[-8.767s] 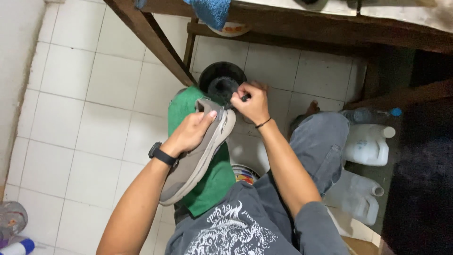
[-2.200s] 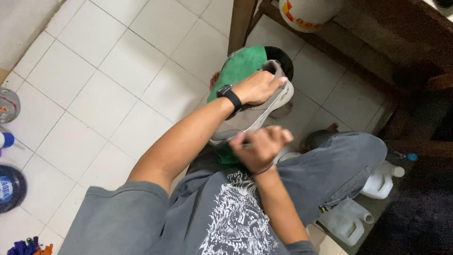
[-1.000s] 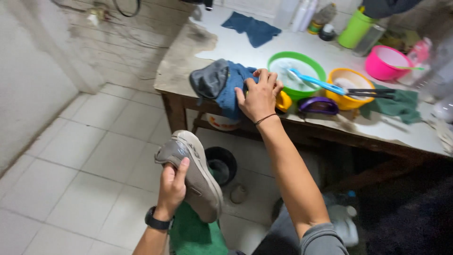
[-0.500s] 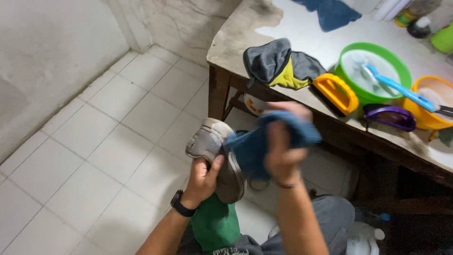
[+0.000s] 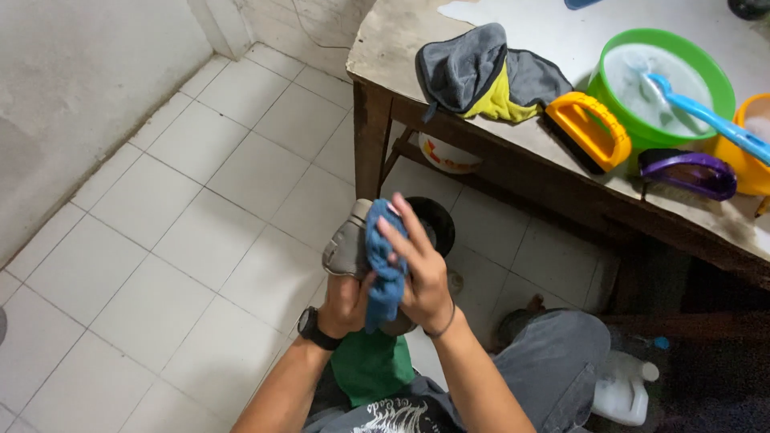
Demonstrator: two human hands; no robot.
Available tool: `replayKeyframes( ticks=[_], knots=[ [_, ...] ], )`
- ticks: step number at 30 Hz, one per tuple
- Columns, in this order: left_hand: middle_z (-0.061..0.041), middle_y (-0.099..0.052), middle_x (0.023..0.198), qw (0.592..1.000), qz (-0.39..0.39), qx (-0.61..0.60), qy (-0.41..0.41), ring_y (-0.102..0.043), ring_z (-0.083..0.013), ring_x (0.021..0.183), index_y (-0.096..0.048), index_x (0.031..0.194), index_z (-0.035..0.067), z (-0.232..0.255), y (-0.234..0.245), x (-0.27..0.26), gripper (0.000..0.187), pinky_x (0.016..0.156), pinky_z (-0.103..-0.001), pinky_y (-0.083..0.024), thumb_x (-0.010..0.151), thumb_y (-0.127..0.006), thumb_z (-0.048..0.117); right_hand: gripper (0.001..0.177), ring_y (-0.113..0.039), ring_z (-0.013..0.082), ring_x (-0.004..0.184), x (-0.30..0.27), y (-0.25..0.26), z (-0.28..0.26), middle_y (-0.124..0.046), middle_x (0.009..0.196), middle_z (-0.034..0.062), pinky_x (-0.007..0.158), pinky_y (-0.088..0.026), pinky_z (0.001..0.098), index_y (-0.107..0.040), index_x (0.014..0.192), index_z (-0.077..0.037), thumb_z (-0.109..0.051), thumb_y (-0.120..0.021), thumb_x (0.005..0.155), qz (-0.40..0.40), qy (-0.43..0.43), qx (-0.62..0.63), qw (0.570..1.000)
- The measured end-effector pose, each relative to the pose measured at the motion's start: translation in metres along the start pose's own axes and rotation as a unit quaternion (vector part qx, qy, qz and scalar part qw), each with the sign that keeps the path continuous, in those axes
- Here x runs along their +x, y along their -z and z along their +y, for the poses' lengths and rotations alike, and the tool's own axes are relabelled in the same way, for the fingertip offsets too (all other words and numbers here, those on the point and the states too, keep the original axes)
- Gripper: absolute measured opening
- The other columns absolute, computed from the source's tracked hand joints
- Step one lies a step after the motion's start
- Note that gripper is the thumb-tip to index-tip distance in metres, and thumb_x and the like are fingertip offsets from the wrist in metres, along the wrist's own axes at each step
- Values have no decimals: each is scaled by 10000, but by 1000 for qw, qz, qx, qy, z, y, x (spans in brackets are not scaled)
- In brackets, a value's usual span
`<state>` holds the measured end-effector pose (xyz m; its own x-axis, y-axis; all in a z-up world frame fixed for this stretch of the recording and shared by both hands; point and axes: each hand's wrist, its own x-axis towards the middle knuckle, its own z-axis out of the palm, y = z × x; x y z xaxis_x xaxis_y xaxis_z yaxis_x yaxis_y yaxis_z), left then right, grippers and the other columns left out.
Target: The person cleans a gray slip-on shoe using a blue cloth and a black brush. They wipe the sole and upper parts of the shoe, then scrub the surface with the brush, and finally wipe it again with the cloth.
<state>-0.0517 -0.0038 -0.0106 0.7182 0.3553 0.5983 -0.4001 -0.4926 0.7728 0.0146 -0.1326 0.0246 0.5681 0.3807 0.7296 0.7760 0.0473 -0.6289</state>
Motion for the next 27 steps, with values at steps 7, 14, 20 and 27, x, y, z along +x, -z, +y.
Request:
replayKeyframes(
  ticks=[7,14,20,27],
  knots=[
    [-183,-578,844,996,38,55,-63,-561,-355,760,-675,1089,-78,-13,-1,0,209,722,-469,-493,957,-647,82,470,-776,326,972,-76,37,38,-794,1134,119,842,-627,415,-818,1097,-82,117,-606,728,-18,-2,-89,996],
    [-219,-577,929,970,40,170,-167,-535,-395,820,-687,1144,-73,-36,-3,-14,226,780,-511,-438,966,-638,57,321,-642,313,946,-10,16,-6,-674,1090,134,891,-503,430,-675,1193,-110,-241,-540,933,105,-127,-51,985],
    [-355,-577,1306,971,1,202,-126,-541,-525,1199,-608,1268,-103,-83,4,-31,336,1071,-615,-364,990,-568,82,517,-605,448,1087,-25,-29,5,-602,1320,251,980,-497,512,-476,1527,-9,-118,-465,1021,-1,-41,-113,993],
    [-203,-513,878,980,157,122,-19,-539,-350,848,-614,1103,-61,-45,13,4,161,866,-447,-442,1060,-564,86,318,-552,276,591,-174,13,73,-558,794,79,549,-497,375,-703,1208,-28,-154,-528,975,-74,-1,-244,967]
  ],
)
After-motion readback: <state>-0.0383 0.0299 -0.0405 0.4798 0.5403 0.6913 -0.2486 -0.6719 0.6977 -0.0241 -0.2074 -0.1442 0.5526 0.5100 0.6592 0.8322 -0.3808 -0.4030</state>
